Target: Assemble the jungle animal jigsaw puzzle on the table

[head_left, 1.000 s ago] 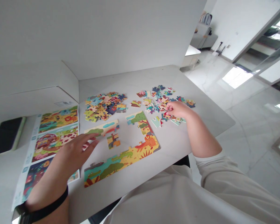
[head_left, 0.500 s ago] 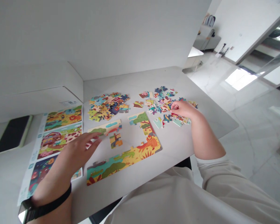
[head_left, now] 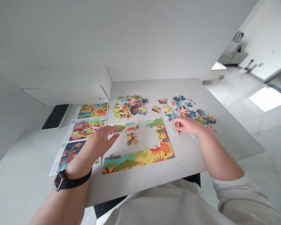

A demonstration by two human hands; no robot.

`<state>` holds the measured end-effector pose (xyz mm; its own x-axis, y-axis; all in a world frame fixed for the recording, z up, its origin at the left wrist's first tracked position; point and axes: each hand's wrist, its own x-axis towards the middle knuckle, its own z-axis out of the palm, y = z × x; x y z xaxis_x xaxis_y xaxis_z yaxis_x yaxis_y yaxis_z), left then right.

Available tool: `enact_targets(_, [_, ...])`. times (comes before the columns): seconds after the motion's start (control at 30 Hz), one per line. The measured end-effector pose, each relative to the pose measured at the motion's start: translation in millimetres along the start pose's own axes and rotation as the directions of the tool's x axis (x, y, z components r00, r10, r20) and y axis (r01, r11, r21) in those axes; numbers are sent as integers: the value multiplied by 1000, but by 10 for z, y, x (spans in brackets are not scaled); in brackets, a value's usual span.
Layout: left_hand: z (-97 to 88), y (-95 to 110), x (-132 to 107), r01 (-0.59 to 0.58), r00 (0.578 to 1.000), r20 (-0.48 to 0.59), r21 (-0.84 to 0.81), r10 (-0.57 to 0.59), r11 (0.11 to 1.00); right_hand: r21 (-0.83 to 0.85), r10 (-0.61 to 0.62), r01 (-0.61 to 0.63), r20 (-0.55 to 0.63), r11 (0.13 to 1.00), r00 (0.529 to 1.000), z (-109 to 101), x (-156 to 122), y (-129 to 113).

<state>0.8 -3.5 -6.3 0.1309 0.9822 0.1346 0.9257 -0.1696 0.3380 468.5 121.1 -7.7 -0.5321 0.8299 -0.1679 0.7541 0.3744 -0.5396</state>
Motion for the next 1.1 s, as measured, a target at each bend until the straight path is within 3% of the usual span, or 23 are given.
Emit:
enact_targets(0.17, [9,0,-15,-8,999,-31,-18,7,1000,47,60,-59,-14,997,998,-76,-52,47])
enact_targets(0.27, [15,-4,-17,-2,997,-76,-16,1,1000,45,33,-30,-69,999,997,-49,-31,27])
enact_targets(0.43, [-33,7,2,58,995,-80,-16,-60,998,-162,-107,78,-180,984,978,60,81,-52])
enact_targets(0.6, [-75,17,18,107,992,-69,-31,-109,994,-289,-49,-28,-256,957,965,127,150,14])
enact_targets(0.7, [-69,10,19,107,991,-75,-39,-110,993,-276,-68,-17,-297,961,952,133,156,20])
enact_targets(0.8, [-55,-10,18,99,992,-76,-44,-102,994,-234,-118,44,-314,971,942,71,142,-121])
enact_targets(0.97, [-64,-30,6,161,980,-112,-33,-164,986,-189,-208,157,-289,969,935,-111,139,-623])
enact_targets(1.1, [-90,-20,0,173,977,-120,-39,-177,984,-138,-207,171,-312,976,927,21,309,-928])
